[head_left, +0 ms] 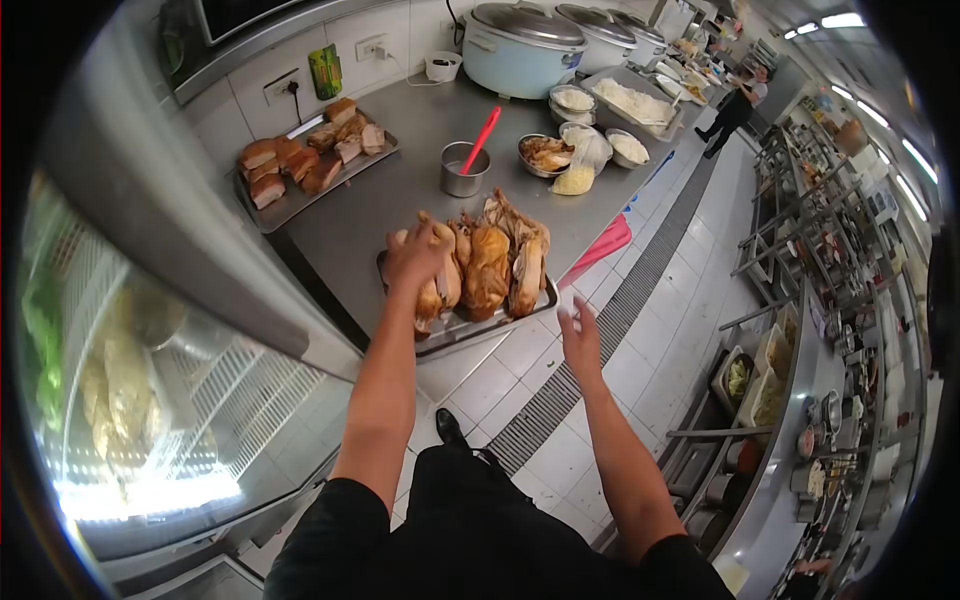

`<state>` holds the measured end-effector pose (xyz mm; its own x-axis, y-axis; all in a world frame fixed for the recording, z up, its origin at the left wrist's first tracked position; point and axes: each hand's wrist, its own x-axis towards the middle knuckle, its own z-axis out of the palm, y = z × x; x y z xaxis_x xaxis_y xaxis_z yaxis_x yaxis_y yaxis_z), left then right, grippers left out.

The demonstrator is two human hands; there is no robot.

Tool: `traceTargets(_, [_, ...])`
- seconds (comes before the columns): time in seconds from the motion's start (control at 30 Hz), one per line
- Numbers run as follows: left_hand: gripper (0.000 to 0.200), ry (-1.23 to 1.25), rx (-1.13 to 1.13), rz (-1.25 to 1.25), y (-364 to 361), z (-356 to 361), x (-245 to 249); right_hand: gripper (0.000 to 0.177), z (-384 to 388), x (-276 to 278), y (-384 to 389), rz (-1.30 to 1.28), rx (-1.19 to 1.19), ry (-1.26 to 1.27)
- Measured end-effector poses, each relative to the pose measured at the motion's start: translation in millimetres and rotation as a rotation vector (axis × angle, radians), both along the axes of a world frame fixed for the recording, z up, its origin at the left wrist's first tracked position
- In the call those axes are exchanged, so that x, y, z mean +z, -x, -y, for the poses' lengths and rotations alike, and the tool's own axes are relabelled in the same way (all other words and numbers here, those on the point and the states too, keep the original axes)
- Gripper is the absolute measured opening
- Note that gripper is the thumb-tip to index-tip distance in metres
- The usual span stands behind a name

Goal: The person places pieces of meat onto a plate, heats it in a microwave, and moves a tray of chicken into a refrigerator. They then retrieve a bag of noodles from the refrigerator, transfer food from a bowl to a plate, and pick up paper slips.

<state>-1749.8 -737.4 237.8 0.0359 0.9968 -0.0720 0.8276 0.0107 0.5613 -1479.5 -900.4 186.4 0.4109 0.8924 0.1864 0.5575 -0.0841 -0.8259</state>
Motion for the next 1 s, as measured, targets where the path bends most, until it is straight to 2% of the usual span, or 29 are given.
traceTargets(0.03, [0.056,0.007,0.007,-0.002,-9.5,3.2,-3.5,0.054,-37.4,-3.0,-5.6,0.031,-0.008,-0.053])
traceTargets(0.1, [0.055,-0.148,-0.067,-0.213,-14.4,1.3,-9.8,0.055,-100.5,-1.9,-0.4,0.058,-0.093,-0.167])
traceTargets(0.13, [0.055,-0.132,-0.067,-0.225,-9.2,3.5,-15.1,0.055,-116.2,-4.6,11.0,0.047,-0.090,-0.152])
traceTargets(0.2, [0.055,-0.272,-0.073,0.018,6.1,5.0,-20.9,0.053,-141.0,-5.5,29.0,0.082,0.128,-0.059])
traceTargets(0.23, [0.055,-0.270,-0.063,0.013,13.6,7.9,-26.0,0.053,-146.6,-4.6,29.0,0.079,0.139,-0.058])
traceTargets(0.3, [0.053,-0.377,0.378,0.359,30.5,18.3,-46.3,0.052,-151.1,-6.3,24.9,0.138,0.221,-0.033])
traceTargets(0.33, [0.053,-0.380,0.396,0.358,38.8,24.7,-56.3,0.056,-152.9,-5.1,18.3,0.048,0.237,-0.022])
traceTargets(0.37, [0.050,-0.229,0.499,0.473,46.6,31.9,-66.5,0.056,-161.3,-4.1,10.2,0.050,0.258,-0.021])
traceTargets(0.4, [0.048,-0.076,0.597,0.585,52.2,39.0,-72.7,0.057,-169.5,-3.8,2.9,-0.180,0.245,-0.020])
traceTargets(0.43, [0.048,-0.081,0.615,0.581,55.2,44.2,-78.4,0.059,-178.3,-5.4,-1.7,-0.411,0.230,-0.018])
traceTargets(0.5, [0.050,0.053,0.633,0.990,55.9,55.8,-85.6,0.058,-190.9,-3.6,0.7,-0.383,0.331,0.035])
traceTargets(0.57, [0.051,-0.006,0.663,1.024,49.1,62.1,-96.2,0.059,-203.9,-2.1,1.9,-0.316,0.501,0.120])
traceTargets(0.63, [0.053,-0.078,0.694,1.059,45.4,63.9,-102.6,0.058,-227.4,-6.5,-11.0,-0.233,0.547,0.087])
traceTargets(0.7, [0.052,-0.162,0.794,1.152,43.4,76.9,-101.7,0.059,-262.4,-13.5,-27.5,-0.259,0.454,0.157])
traceTargets(0.73, [0.043,-0.366,0.924,0.969,36.6,86.8,-114.0,0.061,-278.4,-15.6,-28.0,-0.301,0.448,0.068])
traceTargets(0.77, [0.037,-0.465,0.920,0.598,14.0,106.3,-91.0,0.061,-295.4,-19.6,-27.7,-0.317,0.474,0.076])
traceTargets(0.8, [0.031,-0.544,0.891,0.224,-21.5,124.2,-59.2,0.056,-313.9,-25.7,-27.5,-0.452,0.604,0.197])
traceTargets(0.83, [0.027,-0.388,0.767,0.281,-58.1,140.3,-49.1,0.052,-328.3,-30.5,-27.0,-0.586,0.728,0.322])
traceTargets(0.87, [0.023,-0.224,0.642,0.338,-94.0,157.3,-48.0,0.052,-336.0,-31.7,-22.6,-0.601,0.739,0.335])
traceTargets(0.9, [0.021,-0.044,0.544,0.288,-120.0,167.4,-74.6,0.047,-338.2,-30.8,-13.6,-0.556,0.803,0.356])
traceTargets(0.97, [0.026,0.485,0.700,0.989,-167.4,147.8,-67.6,0.041,-339.6,-32.0,-1.2,-0.513,0.881,0.379])
traceTargets(1.0, [0.026,0.481,0.716,0.993,-177.0,138.0,-72.4,0.037,-340.3,-33.1,1.7,-0.403,0.887,0.359])
